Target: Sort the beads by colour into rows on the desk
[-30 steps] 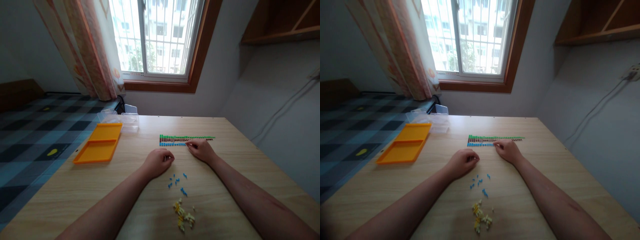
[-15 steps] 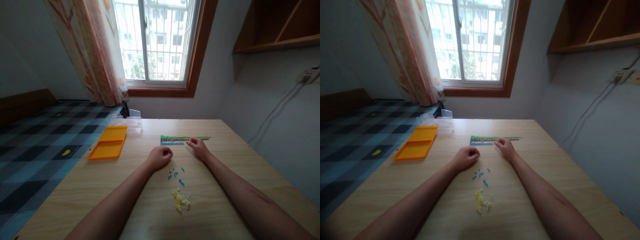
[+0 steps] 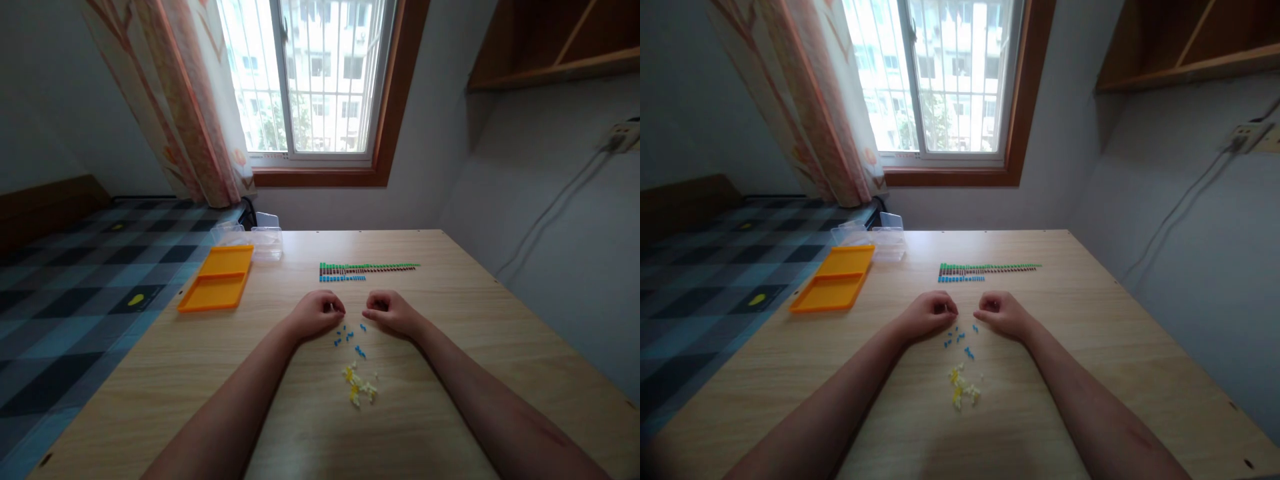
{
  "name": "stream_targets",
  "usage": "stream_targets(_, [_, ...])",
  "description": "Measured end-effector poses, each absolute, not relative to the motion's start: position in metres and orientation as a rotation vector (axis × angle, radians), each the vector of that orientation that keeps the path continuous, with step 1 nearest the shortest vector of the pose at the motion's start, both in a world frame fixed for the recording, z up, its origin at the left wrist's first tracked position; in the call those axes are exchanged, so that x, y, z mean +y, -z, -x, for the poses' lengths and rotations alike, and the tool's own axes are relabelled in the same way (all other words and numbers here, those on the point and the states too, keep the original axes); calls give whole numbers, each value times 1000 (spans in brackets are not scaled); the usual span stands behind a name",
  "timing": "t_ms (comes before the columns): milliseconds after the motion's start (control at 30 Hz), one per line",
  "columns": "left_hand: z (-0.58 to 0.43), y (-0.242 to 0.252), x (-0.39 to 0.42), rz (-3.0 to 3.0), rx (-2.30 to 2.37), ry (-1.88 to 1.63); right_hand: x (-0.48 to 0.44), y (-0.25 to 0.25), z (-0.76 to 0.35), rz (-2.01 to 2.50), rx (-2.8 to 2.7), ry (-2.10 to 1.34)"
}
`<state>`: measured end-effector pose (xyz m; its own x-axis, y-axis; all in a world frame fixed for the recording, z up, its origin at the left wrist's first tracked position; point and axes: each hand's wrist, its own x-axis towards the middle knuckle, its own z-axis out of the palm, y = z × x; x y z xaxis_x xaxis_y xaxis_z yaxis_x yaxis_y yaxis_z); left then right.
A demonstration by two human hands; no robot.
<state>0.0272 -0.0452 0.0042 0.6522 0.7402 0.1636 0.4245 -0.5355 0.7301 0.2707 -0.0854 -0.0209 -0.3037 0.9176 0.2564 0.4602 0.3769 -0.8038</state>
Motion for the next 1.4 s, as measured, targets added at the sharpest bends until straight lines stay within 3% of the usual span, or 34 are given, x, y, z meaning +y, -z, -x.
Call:
stream_targets(367, [-19, 1, -36, -2119, 845, -528, -111, 1, -260, 991, -2291, -538])
stream_targets(833, [-10, -6, -32, -2035, 732, -312, -123, -9, -260, 1032, -2438, -528])
stream_targets(1100, [-4, -19, -34, -2273, 513, -219, -126, -5, -257, 980, -2496, -534])
stream_targets(1400, [-4, -18, -43, -2298, 587, -224, -124, -4, -257, 995, -2490, -478])
